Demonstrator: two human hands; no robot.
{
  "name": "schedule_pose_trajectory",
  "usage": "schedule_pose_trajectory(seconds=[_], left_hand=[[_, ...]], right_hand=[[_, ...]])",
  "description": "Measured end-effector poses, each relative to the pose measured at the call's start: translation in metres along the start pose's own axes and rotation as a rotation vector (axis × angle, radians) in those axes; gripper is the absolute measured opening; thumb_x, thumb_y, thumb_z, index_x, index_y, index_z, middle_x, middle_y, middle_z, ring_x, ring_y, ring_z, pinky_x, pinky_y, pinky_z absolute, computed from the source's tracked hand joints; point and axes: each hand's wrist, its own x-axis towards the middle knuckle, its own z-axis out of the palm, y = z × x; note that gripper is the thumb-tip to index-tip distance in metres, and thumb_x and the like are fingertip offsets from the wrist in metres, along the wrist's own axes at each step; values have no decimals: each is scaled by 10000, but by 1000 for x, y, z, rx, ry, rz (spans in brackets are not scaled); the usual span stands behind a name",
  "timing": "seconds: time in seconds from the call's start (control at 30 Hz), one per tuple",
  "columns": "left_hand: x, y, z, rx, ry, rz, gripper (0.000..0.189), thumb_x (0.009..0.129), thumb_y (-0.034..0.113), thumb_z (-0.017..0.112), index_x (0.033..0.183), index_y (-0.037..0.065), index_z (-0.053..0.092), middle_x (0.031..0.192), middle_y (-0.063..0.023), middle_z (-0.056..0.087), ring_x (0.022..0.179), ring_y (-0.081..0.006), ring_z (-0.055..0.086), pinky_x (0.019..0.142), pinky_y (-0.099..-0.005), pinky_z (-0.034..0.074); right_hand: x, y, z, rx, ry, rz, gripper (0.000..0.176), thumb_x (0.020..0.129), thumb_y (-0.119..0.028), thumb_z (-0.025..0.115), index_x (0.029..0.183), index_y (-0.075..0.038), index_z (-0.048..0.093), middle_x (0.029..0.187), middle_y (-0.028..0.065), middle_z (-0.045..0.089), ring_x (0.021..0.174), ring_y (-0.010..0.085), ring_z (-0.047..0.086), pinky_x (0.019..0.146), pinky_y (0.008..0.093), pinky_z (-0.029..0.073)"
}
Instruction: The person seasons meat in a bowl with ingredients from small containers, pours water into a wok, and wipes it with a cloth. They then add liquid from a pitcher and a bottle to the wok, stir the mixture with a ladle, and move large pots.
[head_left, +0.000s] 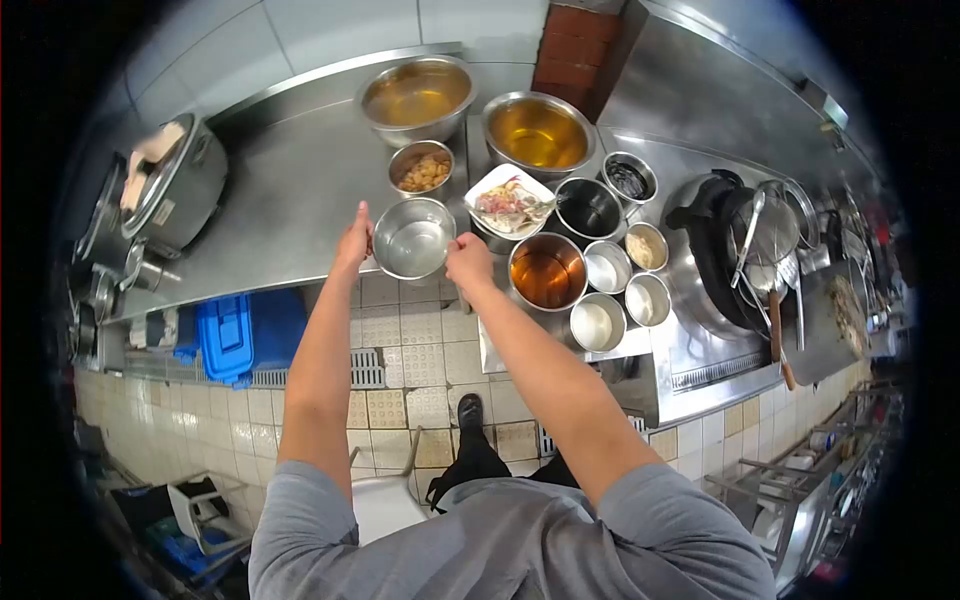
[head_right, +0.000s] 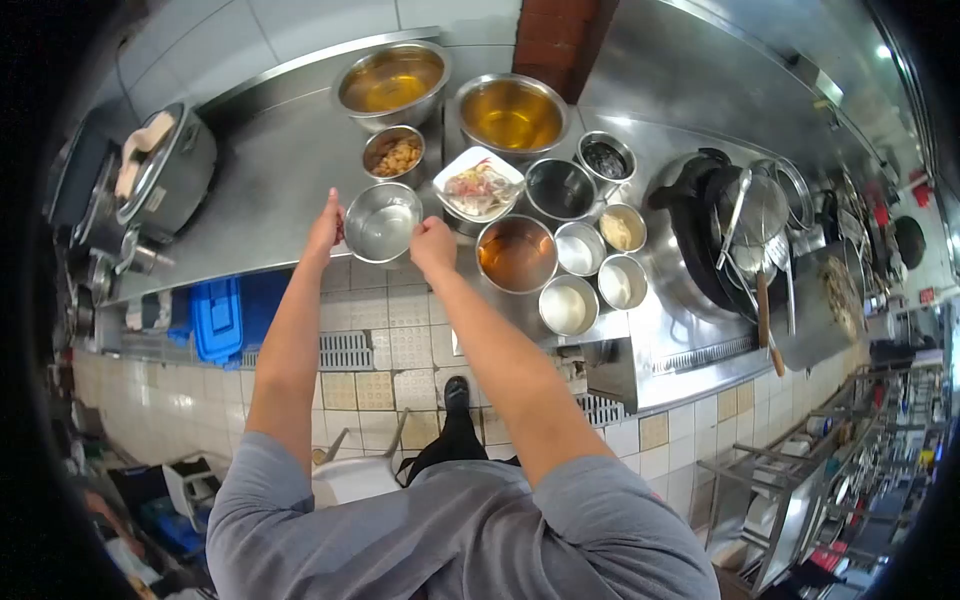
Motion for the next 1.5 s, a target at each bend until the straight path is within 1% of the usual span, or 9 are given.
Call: schedule_pose_trajectory(seconds=[0.17, 0.53, 0.67, 0.9, 0.97, 1.07, 1.17, 1.33, 1.5], left_hand=[[26, 2, 9, 33, -14, 12, 610, 910, 687, 382, 630, 150, 456, 554, 32, 411, 510, -98, 401, 482, -251, 318], [40, 2, 15, 80, 43, 12, 685, 901, 712, 334, 681, 102, 554, 585, 8, 489, 530, -113, 454, 469, -265, 320], [10, -15, 10, -85, 227, -99, 738, 884, 746, 283, 1046, 84, 567, 943, -117, 605, 742, -206, 572, 610, -356, 418], [-71, -68, 42, -690, 356, -267, 667, 896, 681, 393, 1253, 121, 458, 1195, -122, 510, 911, -227, 560, 720, -419, 437], [-85, -63, 58, -681, 370, -255, 575, 898, 608, 484, 1251, 155, 463, 1235, -116, 509, 1046, -251, 529, 839, -426, 422], [-81, -37, 55, -493, 442, -116, 521, 882, 492, 572, 1238, 118, 503, 1086, -39, 554, 870, -172, 554, 710, -396, 430], [-52, -11, 44, -135, 399, -20, 394, 840, 375, 637, 1129, 108, 614, 983, -31, 647, 885, -199, 607, 712, -397, 465], [26, 29, 32, 716, 479, 24, 394, 809, 392, 628, 1064, 99, 694, 1088, -122, 684, 1063, -244, 633, 895, -366, 491], [102, 35, 30, 660, 254, -6, 427, 790, 392, 676, 1066, 67, 668, 967, -111, 696, 868, -226, 669, 756, -366, 529]], right_hand=[[-9, -34, -12, 256, -64, 224, 172, 938, -163, 553, 876, -3, 556, 699, 77, 607, 504, 159, 612, 452, 284, 485], [-7, -27, -13, 542, -223, 341, 269, 937, -120, 559, 1133, -35, 395, 947, 128, 579, 644, 216, 663, 517, 319, 553], [-33, -20, -45, 674, -421, 420, 458, 907, -142, 617, 1273, -74, 349, 1086, 131, 537, 855, 264, 657, 670, 391, 577], [-166, 69, -224, 548, -894, 353, 344, 951, -309, 583, 1216, -111, 489, 1035, 62, 561, 893, 188, 607, 750, 343, 517], [-212, 116, -295, 545, -904, 422, 344, 956, -306, 577, 1221, -97, 511, 1000, 34, 582, 878, 162, 612, 732, 313, 507], [-266, 172, -362, 528, -729, 590, 285, 965, -255, 562, 1176, -63, 581, 912, 21, 605, 795, 140, 602, 683, 293, 502], [-276, 190, -352, 519, -647, 656, 243, 962, -261, 569, 1071, -56, 642, 871, 12, 612, 780, 125, 594, 675, 277, 495], [-215, 114, -242, 414, -682, 494, 252, 946, -289, 597, 1021, -53, 646, 854, 25, 630, 752, 121, 597, 650, 270, 491], [-108, 18, -96, 582, -592, 429, 270, 944, -300, 591, 1103, -89, 539, 1019, 70, 652, 870, 174, 644, 704, 331, 504]])
